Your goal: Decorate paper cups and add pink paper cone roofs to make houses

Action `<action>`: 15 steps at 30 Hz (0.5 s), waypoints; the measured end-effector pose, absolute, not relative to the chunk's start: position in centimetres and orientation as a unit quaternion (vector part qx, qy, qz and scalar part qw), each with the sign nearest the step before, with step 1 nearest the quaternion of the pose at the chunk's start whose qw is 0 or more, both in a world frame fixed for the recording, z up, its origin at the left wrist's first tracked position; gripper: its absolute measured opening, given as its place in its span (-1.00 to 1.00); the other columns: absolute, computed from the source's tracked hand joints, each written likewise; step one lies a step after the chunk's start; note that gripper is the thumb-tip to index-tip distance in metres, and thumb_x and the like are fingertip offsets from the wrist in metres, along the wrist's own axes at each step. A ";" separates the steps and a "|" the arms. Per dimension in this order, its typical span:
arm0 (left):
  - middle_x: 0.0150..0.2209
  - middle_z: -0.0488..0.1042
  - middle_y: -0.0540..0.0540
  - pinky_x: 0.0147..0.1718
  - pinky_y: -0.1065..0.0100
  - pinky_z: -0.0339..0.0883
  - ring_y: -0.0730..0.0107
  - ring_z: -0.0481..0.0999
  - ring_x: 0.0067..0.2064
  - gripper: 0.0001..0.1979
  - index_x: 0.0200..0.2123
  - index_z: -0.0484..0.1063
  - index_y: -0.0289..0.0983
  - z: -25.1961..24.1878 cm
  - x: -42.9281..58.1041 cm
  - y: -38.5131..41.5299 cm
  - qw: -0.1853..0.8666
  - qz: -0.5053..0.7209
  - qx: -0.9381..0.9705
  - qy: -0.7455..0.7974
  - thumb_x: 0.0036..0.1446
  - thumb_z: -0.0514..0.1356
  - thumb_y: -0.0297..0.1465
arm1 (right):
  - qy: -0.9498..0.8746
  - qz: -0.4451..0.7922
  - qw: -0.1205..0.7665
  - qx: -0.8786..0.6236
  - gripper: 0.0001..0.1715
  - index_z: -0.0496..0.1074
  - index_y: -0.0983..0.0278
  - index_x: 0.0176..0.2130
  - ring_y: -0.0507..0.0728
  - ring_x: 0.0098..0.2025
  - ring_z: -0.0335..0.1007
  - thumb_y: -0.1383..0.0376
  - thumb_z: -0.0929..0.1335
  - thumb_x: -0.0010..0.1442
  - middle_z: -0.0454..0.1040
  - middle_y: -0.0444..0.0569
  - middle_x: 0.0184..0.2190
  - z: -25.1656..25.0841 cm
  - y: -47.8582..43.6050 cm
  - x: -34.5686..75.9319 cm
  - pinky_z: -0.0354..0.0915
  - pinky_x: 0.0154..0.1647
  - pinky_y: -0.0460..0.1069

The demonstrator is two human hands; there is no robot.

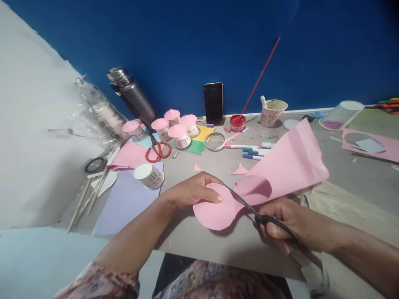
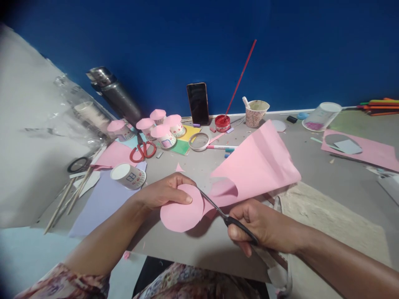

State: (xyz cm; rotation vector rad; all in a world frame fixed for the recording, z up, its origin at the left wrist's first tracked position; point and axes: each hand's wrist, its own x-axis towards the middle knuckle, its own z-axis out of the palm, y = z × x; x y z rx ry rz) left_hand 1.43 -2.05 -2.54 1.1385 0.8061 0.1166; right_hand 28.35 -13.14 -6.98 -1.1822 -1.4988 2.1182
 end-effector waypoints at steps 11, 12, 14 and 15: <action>-0.56 0.54 -0.05 -0.63 0.49 0.19 0.47 0.43 -0.59 -0.79 -0.47 0.64 -0.35 -2.6 1.5 -2.1 0.763 0.053 0.524 0.375 -0.19 0.45 -0.33 | -0.524 0.709 0.122 -0.456 -0.32 0.37 0.25 -0.51 0.01 -0.56 0.08 -0.27 0.43 0.14 0.39 -0.10 -0.64 -6.3 -13.0 28.1 -0.06 -0.55 -0.07; -0.55 0.55 -0.05 -0.63 0.49 0.19 0.48 0.43 -0.59 -0.79 -0.46 0.64 -0.35 -2.6 1.5 -2.1 0.764 0.054 0.522 0.375 -0.19 0.45 -0.33 | -0.529 0.706 0.126 -0.454 -0.31 0.37 0.25 -0.53 0.01 -0.55 0.09 -0.28 0.43 0.14 0.37 -0.10 -0.64 -6.2 -13.1 28.1 -0.04 -0.54 -0.06; -0.54 0.56 -0.05 -0.61 0.48 0.20 0.48 0.43 -0.58 -0.78 -0.44 0.65 -0.35 -2.5 1.5 -2.1 0.769 0.055 0.518 0.371 -0.19 0.45 -0.34 | -0.533 0.705 0.145 -0.445 -0.28 0.37 0.26 -0.54 0.01 -0.52 0.13 -0.30 0.41 0.17 0.35 -0.10 -0.63 -6.1 -13.3 28.0 0.02 -0.51 -0.06; -0.53 0.56 -0.05 -0.60 0.48 0.20 0.48 0.44 -0.57 -0.78 -0.43 0.64 -0.35 -2.5 1.5 -2.1 0.770 0.060 0.516 0.370 -0.18 0.46 -0.34 | -0.530 0.707 0.161 -0.440 -0.27 0.38 0.26 -0.54 0.01 -0.51 0.14 -0.30 0.41 0.17 0.34 -0.11 -0.61 -6.2 -13.4 28.0 0.06 -0.49 -0.05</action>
